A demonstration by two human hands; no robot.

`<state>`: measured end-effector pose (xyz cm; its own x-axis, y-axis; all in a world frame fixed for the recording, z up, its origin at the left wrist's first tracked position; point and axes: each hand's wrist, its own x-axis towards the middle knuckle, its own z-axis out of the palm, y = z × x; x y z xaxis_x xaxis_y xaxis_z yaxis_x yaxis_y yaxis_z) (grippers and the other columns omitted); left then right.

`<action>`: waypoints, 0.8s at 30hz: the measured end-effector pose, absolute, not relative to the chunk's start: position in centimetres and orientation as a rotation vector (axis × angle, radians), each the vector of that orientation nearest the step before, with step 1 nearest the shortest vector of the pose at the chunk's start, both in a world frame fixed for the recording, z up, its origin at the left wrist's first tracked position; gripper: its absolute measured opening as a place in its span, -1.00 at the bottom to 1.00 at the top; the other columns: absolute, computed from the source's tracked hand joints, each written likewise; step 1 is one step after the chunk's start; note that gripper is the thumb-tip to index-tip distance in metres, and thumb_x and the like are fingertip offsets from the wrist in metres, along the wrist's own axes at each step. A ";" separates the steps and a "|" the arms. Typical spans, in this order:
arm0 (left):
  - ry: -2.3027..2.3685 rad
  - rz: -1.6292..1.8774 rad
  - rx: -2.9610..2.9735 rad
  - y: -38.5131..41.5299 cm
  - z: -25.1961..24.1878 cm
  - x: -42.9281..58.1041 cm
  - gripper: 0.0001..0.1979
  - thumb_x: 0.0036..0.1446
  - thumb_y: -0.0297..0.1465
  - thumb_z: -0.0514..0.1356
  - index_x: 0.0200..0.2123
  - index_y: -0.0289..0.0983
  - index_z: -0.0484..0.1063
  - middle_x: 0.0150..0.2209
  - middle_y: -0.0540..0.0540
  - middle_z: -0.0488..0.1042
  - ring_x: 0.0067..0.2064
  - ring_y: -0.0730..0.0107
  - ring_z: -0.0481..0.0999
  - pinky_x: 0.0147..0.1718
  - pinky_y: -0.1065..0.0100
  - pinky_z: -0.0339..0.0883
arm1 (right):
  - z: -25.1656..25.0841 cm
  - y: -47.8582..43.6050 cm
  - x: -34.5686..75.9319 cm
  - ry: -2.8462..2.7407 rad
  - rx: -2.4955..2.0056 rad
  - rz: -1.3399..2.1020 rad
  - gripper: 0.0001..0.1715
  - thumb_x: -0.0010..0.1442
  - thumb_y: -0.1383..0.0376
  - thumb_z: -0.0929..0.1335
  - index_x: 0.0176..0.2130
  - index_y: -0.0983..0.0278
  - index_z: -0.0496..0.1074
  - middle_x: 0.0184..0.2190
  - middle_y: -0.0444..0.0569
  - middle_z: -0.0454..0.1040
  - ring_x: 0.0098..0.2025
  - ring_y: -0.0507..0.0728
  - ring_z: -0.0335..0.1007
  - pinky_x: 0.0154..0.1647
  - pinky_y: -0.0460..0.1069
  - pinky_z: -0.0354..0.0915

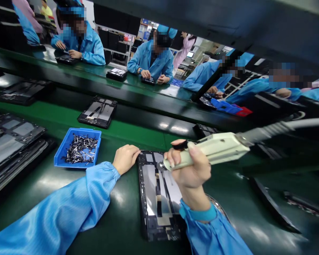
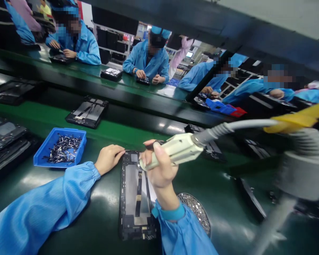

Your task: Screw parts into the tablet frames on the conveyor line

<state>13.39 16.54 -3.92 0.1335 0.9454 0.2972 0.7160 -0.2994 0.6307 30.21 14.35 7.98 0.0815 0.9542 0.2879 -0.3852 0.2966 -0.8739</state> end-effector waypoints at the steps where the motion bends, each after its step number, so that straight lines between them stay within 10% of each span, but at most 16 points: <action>1: 1.617 0.961 2.038 16.6 -3.8 13.4 -0.78 0.36 -0.41 0.20 -0.24 -0.21 0.68 -0.14 -0.14 0.70 -0.09 0.15 0.64 -0.04 0.22 0.46 | 7.8 15.0 29.6 -1.022 -0.705 1.136 -0.59 0.05 -0.03 0.50 -0.41 0.27 0.58 -0.79 -0.26 0.20 -0.74 -0.01 0.16 -0.64 -0.05 0.25; 12: 1.451 0.918 1.307 18.8 -3.0 13.3 -0.89 0.18 -0.48 0.30 -0.38 -0.33 0.63 -0.49 -0.04 0.56 -0.57 0.44 0.45 -0.58 0.44 0.34 | 4.5 20.0 25.4 -1.029 -0.784 1.096 -0.64 0.05 0.01 0.50 -0.43 0.26 0.55 -0.78 -0.27 0.24 -0.73 -0.01 0.17 -0.62 -0.04 0.30; 24: 1.449 0.965 1.256 18.8 -3.5 13.7 -0.89 0.11 -0.43 0.33 -0.44 -0.31 0.62 -0.53 -0.03 0.52 -0.58 0.47 0.41 -0.58 0.46 0.31 | 3.1 20.7 24.6 -1.073 -0.807 1.117 -0.61 0.06 -0.02 0.50 -0.46 0.23 0.48 -0.78 -0.28 0.22 -0.73 0.00 0.18 -0.62 -0.04 0.30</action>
